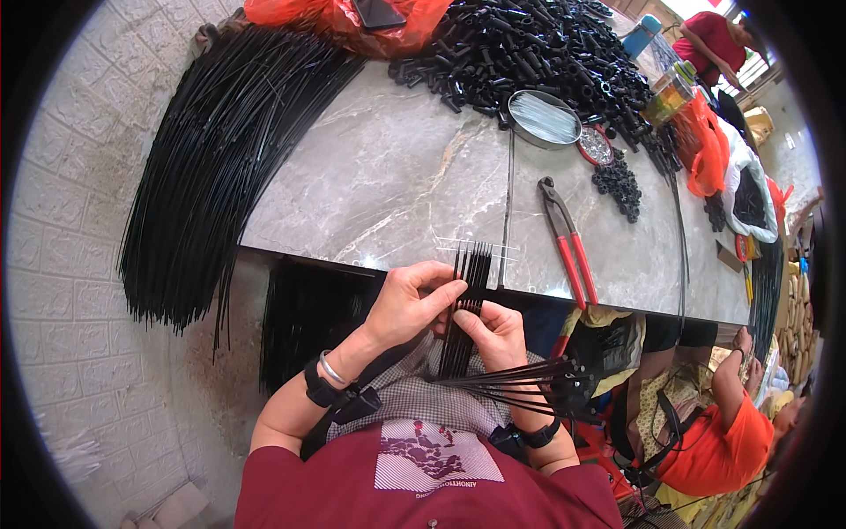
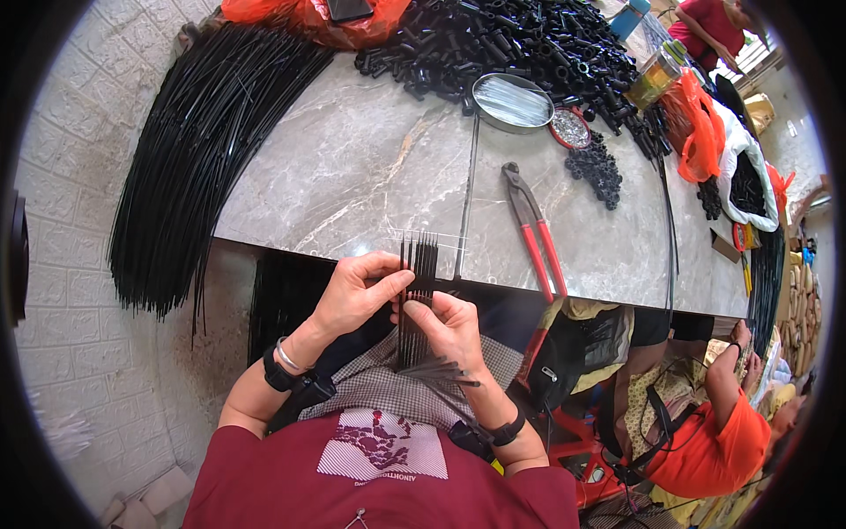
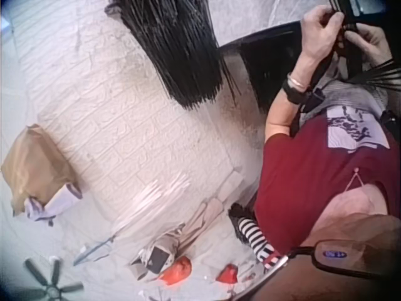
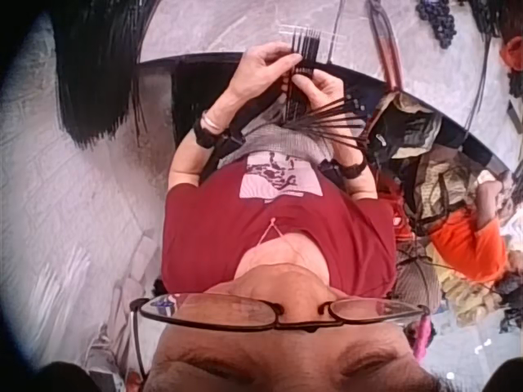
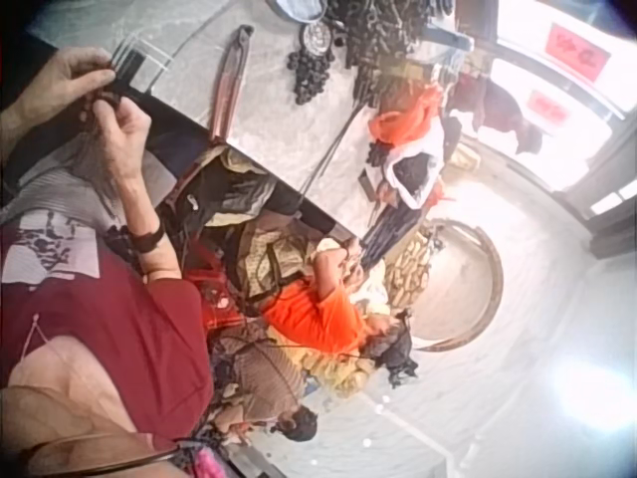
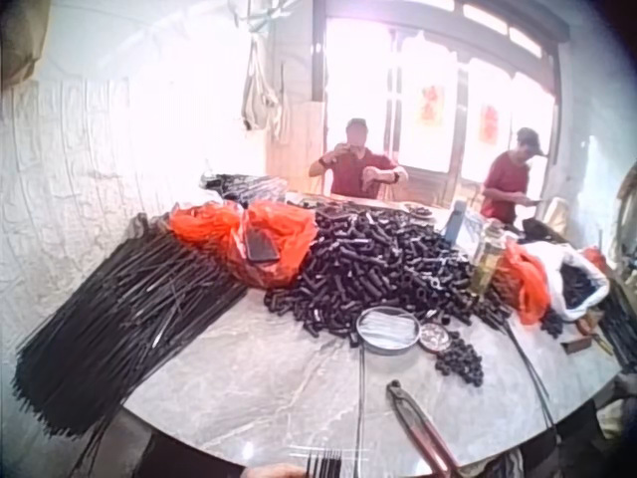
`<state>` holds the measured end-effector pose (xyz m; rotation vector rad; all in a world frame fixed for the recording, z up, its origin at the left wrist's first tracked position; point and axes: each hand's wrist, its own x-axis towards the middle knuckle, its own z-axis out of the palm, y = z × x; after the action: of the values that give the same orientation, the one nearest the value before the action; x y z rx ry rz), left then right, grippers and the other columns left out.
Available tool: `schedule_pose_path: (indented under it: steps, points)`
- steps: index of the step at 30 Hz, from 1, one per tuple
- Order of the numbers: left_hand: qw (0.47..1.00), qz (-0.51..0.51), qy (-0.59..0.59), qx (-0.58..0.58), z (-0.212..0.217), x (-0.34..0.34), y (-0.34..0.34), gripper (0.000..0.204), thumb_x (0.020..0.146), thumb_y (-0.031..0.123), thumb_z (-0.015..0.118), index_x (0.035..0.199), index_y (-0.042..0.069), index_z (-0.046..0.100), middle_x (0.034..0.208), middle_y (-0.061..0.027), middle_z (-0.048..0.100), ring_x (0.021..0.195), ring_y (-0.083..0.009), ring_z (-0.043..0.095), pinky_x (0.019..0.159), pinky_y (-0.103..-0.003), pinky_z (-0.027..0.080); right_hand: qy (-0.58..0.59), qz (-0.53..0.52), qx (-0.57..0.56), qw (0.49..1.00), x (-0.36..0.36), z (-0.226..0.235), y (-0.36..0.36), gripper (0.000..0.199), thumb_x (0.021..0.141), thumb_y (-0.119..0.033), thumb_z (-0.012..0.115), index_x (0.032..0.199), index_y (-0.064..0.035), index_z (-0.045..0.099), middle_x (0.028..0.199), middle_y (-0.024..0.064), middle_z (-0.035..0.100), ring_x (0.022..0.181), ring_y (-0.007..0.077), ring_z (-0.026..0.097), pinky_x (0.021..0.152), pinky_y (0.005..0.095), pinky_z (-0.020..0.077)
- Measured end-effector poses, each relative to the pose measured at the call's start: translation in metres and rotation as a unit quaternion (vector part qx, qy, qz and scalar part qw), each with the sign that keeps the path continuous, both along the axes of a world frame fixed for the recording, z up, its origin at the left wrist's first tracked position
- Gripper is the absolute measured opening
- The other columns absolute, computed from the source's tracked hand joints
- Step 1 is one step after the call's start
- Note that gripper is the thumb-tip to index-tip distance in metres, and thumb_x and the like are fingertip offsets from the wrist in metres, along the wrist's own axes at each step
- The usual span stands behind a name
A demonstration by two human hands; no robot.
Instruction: Assembling components for umbrellas at a workstation.
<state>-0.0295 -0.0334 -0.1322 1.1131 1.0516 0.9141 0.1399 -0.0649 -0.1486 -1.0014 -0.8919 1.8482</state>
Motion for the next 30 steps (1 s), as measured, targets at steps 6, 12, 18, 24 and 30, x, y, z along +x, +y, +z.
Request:
schedule_pose_path:
  steps: [6,12,18,24,30]
  points:
    - [1.0,-0.019,-0.005,-0.018,0.003,-0.002,0.0,0.016,0.091,0.009,0.062,0.099,-0.005,0.064,0.075,-0.0049,0.065,0.06,-0.0075,0.06,0.051,-0.022,0.051,-0.02,0.014,0.014,1.0,0.001,-0.002,-0.002,0.018,0.093,-0.006,0.058,0.107,0.0043,0.065,0.094,0.0071,0.069,0.083,0.0129,0.066,0.076,0.0247,0.0536]
    - [1.0,-0.015,-0.008,-0.011,-0.001,-0.004,0.002,0.015,0.091,0.008,0.062,0.098,-0.005,0.066,0.077,-0.0036,0.065,0.063,-0.007,0.06,0.053,-0.021,0.051,0.001,0.006,-0.004,1.0,-0.001,0.0,0.0,0.019,0.093,-0.007,0.058,0.108,0.0042,0.065,0.095,0.0076,0.069,0.083,0.0133,0.066,0.076,0.0253,0.0539]
    - [1.0,-0.017,-0.016,0.003,0.002,-0.006,0.007,0.014,0.091,0.006,0.062,0.097,-0.005,0.067,0.079,-0.0028,0.065,0.066,-0.0068,0.06,0.056,-0.021,0.051,0.012,0.008,0.033,0.999,-0.002,-0.004,0.005,0.019,0.093,-0.007,0.058,0.108,0.0045,0.065,0.095,0.0078,0.069,0.082,0.0131,0.066,0.075,0.0252,0.054]
    - [0.958,-0.172,0.224,0.043,0.042,-0.039,0.037,0.019,0.087,0.017,0.066,0.091,-0.001,0.07,0.065,-0.0049,0.065,0.054,-0.009,0.06,0.05,-0.025,0.047,-0.05,-0.009,-0.006,0.999,-0.003,-0.004,0.0,0.015,0.093,-0.007,0.058,0.101,0.004,0.065,0.089,0.0062,0.069,0.078,0.012,0.066,0.07,0.0242,0.0542]
    - [0.826,0.061,0.462,0.317,0.044,-0.048,0.155,0.017,0.085,0.023,0.064,0.088,0.008,0.071,0.08,-0.013,0.069,0.073,-0.0313,0.066,0.063,-0.04,0.051,-0.015,-0.018,-0.047,0.999,0.0,-0.006,-0.005,0.012,0.091,-0.005,0.06,0.095,0.0056,0.064,0.086,0.0107,0.069,0.077,0.0171,0.068,0.07,0.0274,0.0563]
